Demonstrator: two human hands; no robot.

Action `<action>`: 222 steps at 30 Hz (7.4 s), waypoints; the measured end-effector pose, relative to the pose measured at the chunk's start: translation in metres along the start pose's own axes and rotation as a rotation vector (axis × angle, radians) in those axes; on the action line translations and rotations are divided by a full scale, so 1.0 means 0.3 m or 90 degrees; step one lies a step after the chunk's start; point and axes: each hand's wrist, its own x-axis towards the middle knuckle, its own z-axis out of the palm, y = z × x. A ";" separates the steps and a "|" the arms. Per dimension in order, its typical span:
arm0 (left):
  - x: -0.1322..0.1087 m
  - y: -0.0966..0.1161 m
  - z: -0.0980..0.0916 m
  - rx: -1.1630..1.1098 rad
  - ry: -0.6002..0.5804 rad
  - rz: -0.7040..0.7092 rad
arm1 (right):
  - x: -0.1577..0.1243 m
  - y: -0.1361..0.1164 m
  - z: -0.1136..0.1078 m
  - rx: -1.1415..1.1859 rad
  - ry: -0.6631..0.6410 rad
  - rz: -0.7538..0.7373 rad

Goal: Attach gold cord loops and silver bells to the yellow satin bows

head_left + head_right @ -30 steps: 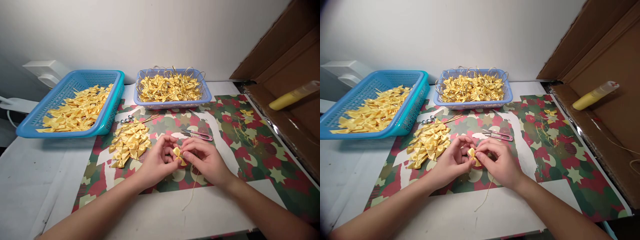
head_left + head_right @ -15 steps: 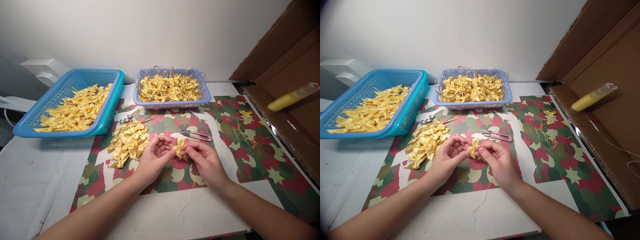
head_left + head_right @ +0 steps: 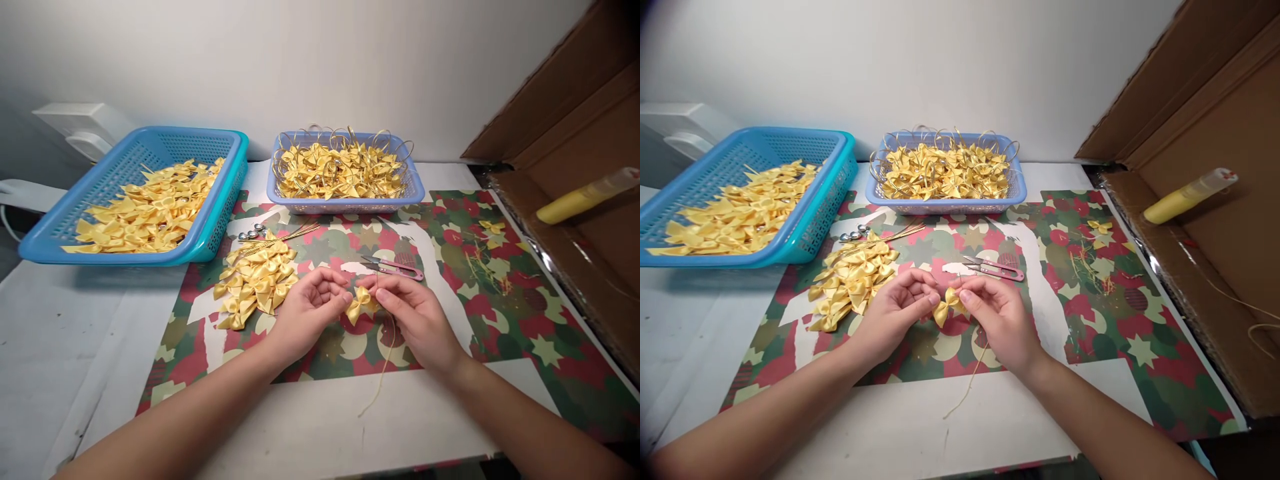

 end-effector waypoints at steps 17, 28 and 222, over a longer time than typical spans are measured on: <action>-0.006 -0.007 0.010 0.007 0.062 0.042 | 0.008 -0.015 0.001 -0.151 0.034 -0.124; -0.008 -0.003 0.001 -0.018 -0.055 0.016 | 0.005 -0.019 -0.004 -0.163 0.010 -0.139; -0.040 -0.011 0.031 0.135 0.061 0.067 | 0.009 0.070 0.022 -0.424 -0.059 -0.292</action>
